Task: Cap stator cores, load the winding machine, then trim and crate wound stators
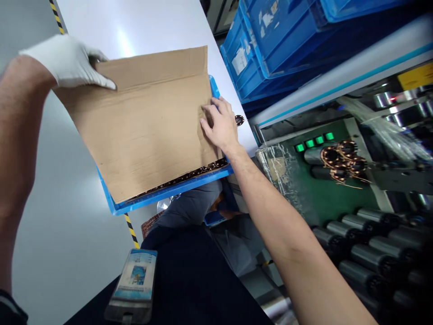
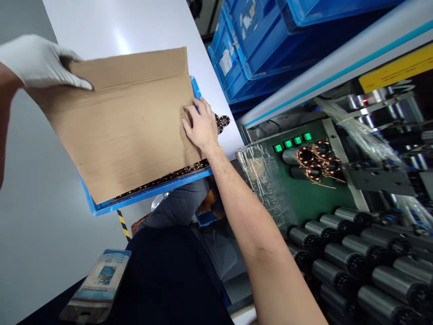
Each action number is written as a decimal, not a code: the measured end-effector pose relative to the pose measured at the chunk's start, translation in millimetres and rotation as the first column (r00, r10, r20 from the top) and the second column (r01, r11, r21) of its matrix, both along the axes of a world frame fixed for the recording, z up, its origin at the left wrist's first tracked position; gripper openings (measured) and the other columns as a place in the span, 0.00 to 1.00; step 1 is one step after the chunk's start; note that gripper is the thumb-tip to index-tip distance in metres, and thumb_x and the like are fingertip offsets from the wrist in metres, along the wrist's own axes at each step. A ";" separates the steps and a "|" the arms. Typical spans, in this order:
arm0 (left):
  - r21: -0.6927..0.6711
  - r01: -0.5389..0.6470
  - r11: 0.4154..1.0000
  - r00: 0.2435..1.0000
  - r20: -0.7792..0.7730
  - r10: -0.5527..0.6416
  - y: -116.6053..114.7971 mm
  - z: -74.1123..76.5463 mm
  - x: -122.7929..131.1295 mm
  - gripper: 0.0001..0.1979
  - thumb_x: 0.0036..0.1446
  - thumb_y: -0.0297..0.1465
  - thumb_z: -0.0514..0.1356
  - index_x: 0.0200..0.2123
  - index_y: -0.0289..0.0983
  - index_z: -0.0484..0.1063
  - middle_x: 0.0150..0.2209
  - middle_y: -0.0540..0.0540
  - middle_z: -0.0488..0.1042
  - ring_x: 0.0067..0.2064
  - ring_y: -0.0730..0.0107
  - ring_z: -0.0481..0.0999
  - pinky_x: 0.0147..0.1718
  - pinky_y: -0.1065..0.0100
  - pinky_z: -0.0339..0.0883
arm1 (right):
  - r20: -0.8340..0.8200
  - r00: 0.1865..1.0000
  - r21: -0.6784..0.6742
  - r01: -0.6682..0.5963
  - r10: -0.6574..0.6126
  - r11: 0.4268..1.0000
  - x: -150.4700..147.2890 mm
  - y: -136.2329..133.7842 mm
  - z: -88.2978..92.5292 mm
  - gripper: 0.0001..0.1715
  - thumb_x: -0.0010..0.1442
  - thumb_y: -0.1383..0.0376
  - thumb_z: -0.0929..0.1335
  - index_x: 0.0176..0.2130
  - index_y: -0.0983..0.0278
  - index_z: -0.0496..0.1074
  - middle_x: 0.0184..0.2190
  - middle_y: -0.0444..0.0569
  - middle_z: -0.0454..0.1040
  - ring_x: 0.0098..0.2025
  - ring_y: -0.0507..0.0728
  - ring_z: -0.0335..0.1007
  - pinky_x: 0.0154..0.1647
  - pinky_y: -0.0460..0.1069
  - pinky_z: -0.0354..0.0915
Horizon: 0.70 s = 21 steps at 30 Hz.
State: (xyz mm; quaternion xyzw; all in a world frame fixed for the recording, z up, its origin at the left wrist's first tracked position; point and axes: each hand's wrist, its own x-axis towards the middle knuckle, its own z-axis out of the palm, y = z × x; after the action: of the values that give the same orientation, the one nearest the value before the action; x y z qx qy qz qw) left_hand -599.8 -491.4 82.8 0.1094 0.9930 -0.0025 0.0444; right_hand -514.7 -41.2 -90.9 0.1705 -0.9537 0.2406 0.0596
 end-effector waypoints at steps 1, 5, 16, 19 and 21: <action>-0.008 -0.004 1.000 0.999 0.048 0.004 6.4 -5.7 9.6 0.52 0.65 0.67 0.51 0.70 0.30 0.79 0.67 0.44 0.81 0.80 0.32 0.65 0.74 0.37 0.61 | 0.002 1.000 0.002 -0.003 0.003 1.000 0.7 0.1 1.1 0.35 0.79 0.43 0.63 0.69 0.62 0.75 0.78 0.62 0.69 0.83 0.75 0.57 0.83 0.76 0.57; -0.095 -0.051 0.994 0.973 0.221 0.071 25.8 -27.9 29.3 0.47 0.64 0.62 0.59 0.72 0.32 0.78 0.65 0.41 0.83 0.74 0.35 0.73 0.72 0.39 0.68 | 0.025 0.999 0.019 -0.042 0.042 0.999 14.0 -5.1 11.7 0.37 0.78 0.41 0.66 0.71 0.62 0.73 0.78 0.64 0.67 0.83 0.77 0.56 0.84 0.77 0.53; -0.327 -0.015 0.945 0.941 0.315 0.123 39.2 -32.0 29.3 0.30 0.64 0.44 0.59 0.65 0.40 0.80 0.43 0.44 0.77 0.47 0.51 0.81 0.51 0.49 0.77 | 0.234 0.929 -0.099 -0.269 0.285 0.958 121.5 -32.2 29.5 0.47 0.66 0.59 0.83 0.75 0.57 0.68 0.80 0.63 0.62 0.84 0.72 0.56 0.83 0.72 0.62; -0.347 0.008 0.938 0.956 0.278 0.095 41.2 -33.9 27.1 0.32 0.66 0.41 0.56 0.70 0.43 0.76 0.44 0.44 0.77 0.46 0.54 0.79 0.49 0.51 0.75 | 0.255 0.911 -0.095 -0.309 0.323 0.946 125.7 -25.4 34.6 0.58 0.57 0.62 0.88 0.77 0.53 0.67 0.81 0.60 0.62 0.84 0.73 0.56 0.83 0.72 0.63; -0.320 0.008 0.947 0.956 0.280 0.087 38.7 -36.0 22.5 0.33 0.67 0.40 0.56 0.73 0.44 0.75 0.46 0.45 0.78 0.45 0.58 0.77 0.49 0.54 0.73 | 0.238 0.887 -0.007 -0.407 0.397 0.914 117.3 -26.8 36.7 0.67 0.51 0.66 0.90 0.79 0.53 0.65 0.83 0.61 0.58 0.85 0.76 0.52 0.84 0.74 0.60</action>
State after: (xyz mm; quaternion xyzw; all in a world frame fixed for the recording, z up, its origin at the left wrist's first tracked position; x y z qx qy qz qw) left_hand -577.3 -452.6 46.8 0.0798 0.9642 -0.1452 0.2069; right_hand -397.4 -67.9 -54.2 0.3357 -0.9030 0.2456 -0.1079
